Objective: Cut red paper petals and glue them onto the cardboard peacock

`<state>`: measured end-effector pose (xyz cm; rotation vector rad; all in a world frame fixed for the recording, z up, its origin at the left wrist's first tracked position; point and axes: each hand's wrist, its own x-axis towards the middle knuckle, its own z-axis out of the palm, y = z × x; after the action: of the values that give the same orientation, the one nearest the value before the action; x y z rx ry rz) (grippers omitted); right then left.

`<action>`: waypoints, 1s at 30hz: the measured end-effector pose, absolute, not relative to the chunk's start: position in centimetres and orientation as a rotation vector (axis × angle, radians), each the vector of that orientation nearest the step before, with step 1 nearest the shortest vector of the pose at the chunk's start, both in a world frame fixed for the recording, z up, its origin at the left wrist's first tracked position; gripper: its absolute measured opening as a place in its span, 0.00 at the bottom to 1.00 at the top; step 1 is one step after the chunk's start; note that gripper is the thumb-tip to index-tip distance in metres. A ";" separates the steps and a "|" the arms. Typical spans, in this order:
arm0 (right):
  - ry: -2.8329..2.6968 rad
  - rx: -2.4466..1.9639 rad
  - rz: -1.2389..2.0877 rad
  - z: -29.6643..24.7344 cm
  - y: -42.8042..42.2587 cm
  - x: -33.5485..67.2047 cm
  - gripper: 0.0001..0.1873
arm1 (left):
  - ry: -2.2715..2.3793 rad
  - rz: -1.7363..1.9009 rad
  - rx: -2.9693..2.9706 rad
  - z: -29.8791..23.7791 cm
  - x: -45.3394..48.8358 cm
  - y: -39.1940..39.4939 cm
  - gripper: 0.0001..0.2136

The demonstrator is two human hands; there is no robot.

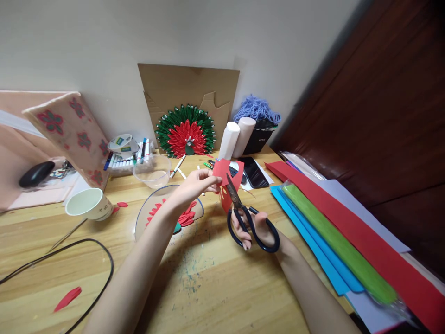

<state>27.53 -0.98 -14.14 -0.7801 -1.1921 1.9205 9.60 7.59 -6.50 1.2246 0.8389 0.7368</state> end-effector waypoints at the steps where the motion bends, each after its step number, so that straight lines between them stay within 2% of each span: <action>1: -1.195 -0.785 1.915 -14.2 -1.0 27.6 0.40 | 0.844 0.739 1.223 -6.5 9.6 7.6 0.06; 15: -1.180 -0.872 1.796 -14.5 -1.0 27.1 0.34 | 1.043 0.831 1.283 -7.2 10.1 7.9 0.12; 23: -1.182 -0.832 1.772 -15.6 -1.0 26.6 0.38 | 1.010 0.991 1.228 -7.5 11.3 7.4 0.13; 30: -1.180 -0.753 1.836 -14.3 -1.2 26.1 0.41 | 1.019 0.943 1.307 -7.1 10.9 7.1 0.11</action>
<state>26.10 -1.21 -14.33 -0.7530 -1.1803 1.8358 10.90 7.12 -7.15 1.3066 1.0193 0.9428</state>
